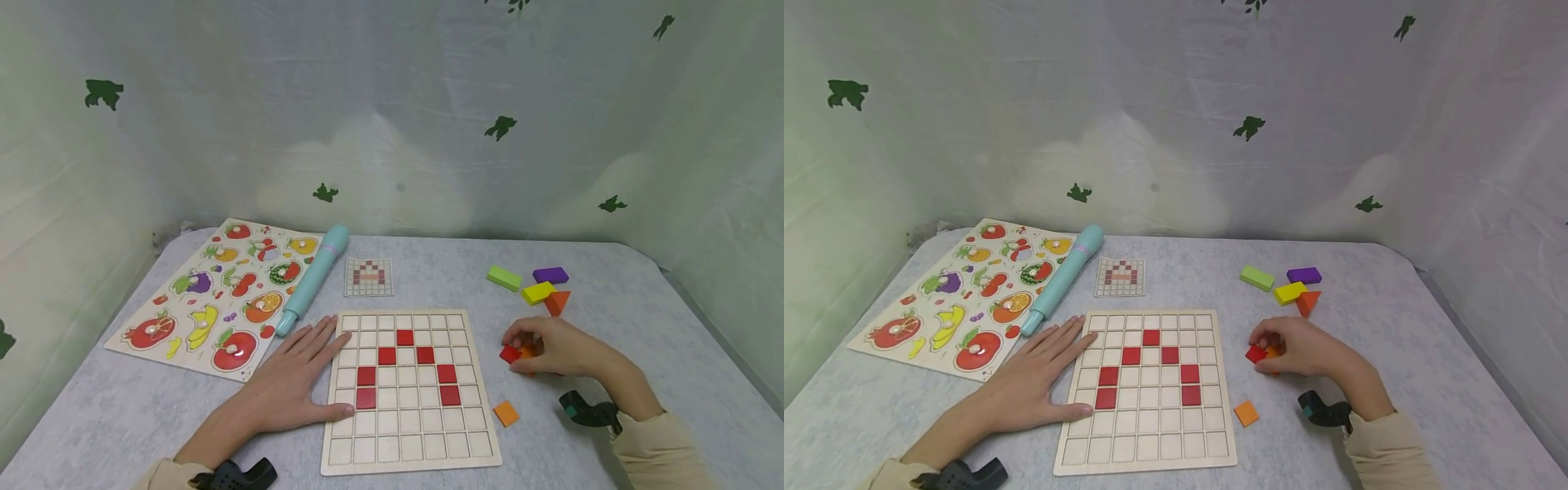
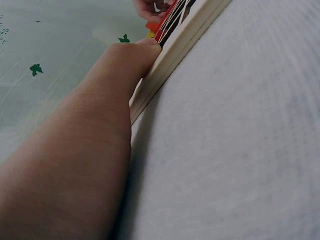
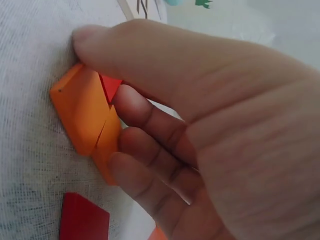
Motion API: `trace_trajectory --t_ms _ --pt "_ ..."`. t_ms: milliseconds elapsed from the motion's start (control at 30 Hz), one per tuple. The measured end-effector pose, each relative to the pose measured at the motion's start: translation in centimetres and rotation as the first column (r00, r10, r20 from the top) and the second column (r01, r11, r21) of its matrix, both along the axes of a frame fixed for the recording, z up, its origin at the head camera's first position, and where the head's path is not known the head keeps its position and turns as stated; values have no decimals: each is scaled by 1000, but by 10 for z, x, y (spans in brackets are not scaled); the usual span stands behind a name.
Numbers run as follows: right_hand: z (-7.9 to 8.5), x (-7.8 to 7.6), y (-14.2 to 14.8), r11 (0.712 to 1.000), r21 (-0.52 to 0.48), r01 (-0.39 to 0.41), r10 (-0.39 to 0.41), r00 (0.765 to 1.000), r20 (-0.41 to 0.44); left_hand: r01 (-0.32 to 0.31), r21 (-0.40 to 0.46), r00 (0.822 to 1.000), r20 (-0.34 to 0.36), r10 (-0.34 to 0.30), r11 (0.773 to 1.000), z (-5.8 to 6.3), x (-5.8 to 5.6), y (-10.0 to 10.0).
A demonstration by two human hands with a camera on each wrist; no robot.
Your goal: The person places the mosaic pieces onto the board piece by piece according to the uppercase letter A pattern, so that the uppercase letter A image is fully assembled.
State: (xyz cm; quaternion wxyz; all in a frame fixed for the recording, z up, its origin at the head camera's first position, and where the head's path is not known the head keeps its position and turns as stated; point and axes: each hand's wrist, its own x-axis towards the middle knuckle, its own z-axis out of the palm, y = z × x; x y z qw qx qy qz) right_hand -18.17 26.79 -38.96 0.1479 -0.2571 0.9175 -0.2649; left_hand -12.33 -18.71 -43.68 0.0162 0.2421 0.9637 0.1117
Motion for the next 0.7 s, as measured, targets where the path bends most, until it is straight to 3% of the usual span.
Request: trace_trajectory --t_ms 333,700 --pt "2 2 -5 999 -37 -27 27 1000 -15 4 1 1000 -9 -4 1000 0 0 0" --pt "1 10 -35 977 -156 -142 127 987 -103 -7 14 1000 9 7 1000 0 1 0"
